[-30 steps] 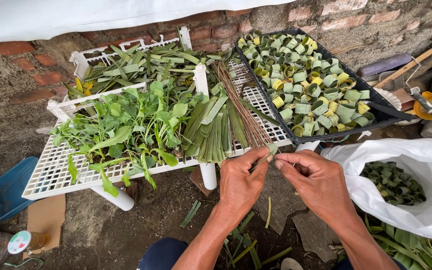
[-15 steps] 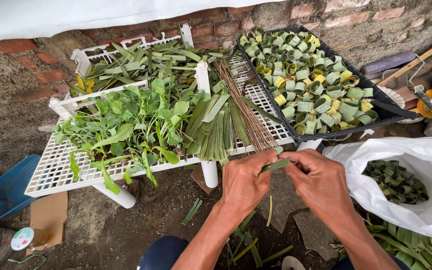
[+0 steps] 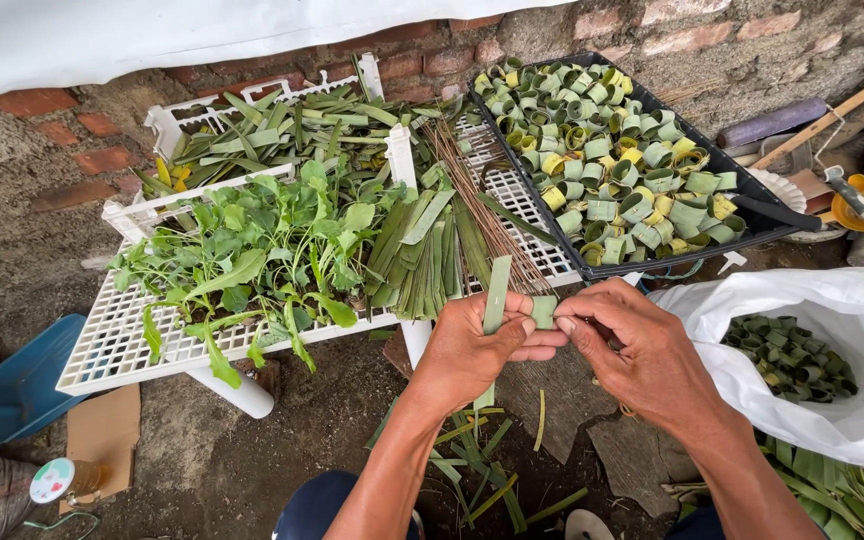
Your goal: The person folds long green leaves and secures the folds with thin wooden splinters to create small containers.
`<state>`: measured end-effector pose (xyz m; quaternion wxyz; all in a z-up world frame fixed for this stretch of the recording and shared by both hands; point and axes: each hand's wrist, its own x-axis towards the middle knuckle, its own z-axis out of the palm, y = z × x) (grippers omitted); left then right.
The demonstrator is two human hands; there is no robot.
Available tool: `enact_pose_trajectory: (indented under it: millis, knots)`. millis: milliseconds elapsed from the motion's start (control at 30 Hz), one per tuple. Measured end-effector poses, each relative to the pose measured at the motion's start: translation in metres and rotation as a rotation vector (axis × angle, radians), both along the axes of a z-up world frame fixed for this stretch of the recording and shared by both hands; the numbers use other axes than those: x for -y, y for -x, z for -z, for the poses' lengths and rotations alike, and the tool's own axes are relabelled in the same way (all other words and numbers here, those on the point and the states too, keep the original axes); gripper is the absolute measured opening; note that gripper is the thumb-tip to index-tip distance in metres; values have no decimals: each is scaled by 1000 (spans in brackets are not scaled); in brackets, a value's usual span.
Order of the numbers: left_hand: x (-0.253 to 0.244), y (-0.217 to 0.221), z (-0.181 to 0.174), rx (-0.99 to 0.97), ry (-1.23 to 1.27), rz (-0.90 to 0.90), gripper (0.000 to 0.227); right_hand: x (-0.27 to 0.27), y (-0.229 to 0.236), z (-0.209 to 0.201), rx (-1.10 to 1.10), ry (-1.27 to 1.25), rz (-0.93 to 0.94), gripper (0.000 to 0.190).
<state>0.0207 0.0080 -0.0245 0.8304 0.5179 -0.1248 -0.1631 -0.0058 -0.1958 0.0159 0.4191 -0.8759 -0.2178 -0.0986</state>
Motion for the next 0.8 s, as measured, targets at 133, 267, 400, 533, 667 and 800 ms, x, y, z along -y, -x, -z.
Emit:
enact_pose_trajectory:
  millis: [133, 267, 400, 533, 667, 800]
  knots:
    - [2, 7, -14, 55, -77, -19, 13, -2, -1, -1, 21, -89, -3, 19]
    - [4, 8, -21, 93, -99, -42, 16, -4, -4, -2, -23, -223, -4, 19]
    - [3, 10, -31, 107, -119, -28, 16, -1, -7, 2, -43, -270, -22, 17]
    - [2, 13, -37, 104, -103, -12, 13, 1, -7, 4, -40, -290, -52, 16]
    - [1, 17, -37, 102, -91, -2, 13, 2, -6, 8, -27, -293, -71, 15]
    - [-1, 23, -42, 97, -65, -5, 11, 1, -4, 7, -27, -309, -88, 14]
